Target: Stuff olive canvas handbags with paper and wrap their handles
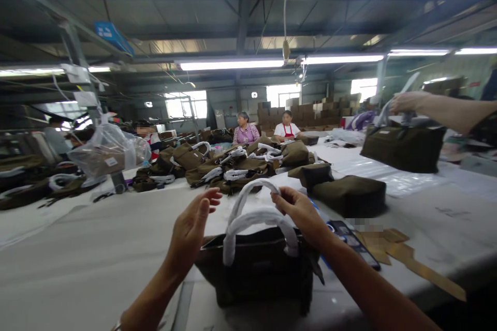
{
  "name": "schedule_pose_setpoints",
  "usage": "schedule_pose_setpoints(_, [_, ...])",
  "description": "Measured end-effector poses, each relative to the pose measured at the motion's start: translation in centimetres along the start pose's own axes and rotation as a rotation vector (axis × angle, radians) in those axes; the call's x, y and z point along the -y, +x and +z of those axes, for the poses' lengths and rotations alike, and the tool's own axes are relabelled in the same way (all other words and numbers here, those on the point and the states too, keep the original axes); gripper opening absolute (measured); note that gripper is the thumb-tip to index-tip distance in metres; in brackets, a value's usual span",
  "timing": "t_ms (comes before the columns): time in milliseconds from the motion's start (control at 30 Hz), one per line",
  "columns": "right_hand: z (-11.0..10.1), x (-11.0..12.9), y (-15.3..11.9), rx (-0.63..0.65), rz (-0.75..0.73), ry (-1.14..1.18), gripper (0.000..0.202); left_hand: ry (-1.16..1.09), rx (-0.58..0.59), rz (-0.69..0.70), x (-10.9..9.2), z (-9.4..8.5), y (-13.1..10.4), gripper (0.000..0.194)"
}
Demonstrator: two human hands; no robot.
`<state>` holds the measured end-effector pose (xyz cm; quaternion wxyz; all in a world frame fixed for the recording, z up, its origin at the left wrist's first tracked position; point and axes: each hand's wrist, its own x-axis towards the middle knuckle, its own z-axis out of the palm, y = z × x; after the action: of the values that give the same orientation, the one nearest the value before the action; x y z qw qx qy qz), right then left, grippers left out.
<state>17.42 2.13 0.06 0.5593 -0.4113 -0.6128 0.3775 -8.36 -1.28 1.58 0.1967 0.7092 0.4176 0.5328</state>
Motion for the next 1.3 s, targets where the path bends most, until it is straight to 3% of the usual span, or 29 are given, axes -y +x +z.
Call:
schedule_pose_setpoints(100, [0.3,-0.6,0.8,0.035,0.010,0.016,0.042,0.180,0.117,0.179,-2.6,1.0,-0.4,0.042])
schedule_pose_setpoints(200, [0.0,-0.9,0.8,0.035,0.001,0.033,0.053,0.351,0.180,0.299,-3.5,2.6,-0.1,0.040])
schedule_pose_setpoints(267, [-0.7,-0.7,-0.3,-0.018,-0.047,0.036,0.061,0.319,0.166,0.273,-3.1,3.2,0.4,0.035])
schedule_pose_setpoints(333, [-1.6,-0.2,-2.2,-0.066,-0.127,-0.012,0.055,0.247,0.168,0.202,-2.5,3.3,1.0,0.033])
schedule_pose_setpoints(467, [-3.1,0.1,-6.4,0.038,-0.180,-0.363,0.035,0.155,0.181,0.123,-1.9,3.1,1.3,0.034])
schedule_pose_setpoints(600, [-3.6,-1.2,-8.4,0.066,-0.230,-0.614,0.042,0.116,0.153,0.095,-2.0,3.4,1.5,0.037])
schedule_pose_setpoints(867, [-2.6,-2.7,-9.9,-0.172,-0.414,-0.772,0.033,0.099,0.132,0.046,-1.0,3.9,2.1,0.038])
schedule_pose_setpoints(1000, [-2.2,-1.8,-10.5,-0.214,-0.236,-0.632,0.038,0.117,0.137,0.043,-1.1,3.9,1.9,0.038])
schedule_pose_setpoints(1133, [-2.6,-1.2,-10.7,-0.060,0.044,-0.304,0.036,0.121,0.107,0.022,-0.9,3.9,2.1,0.040])
schedule_pose_setpoints(1300, [-2.9,-1.0,-11.0,0.109,0.217,0.099,0.038,0.100,0.093,0.015,0.0,4.1,2.3,0.039])
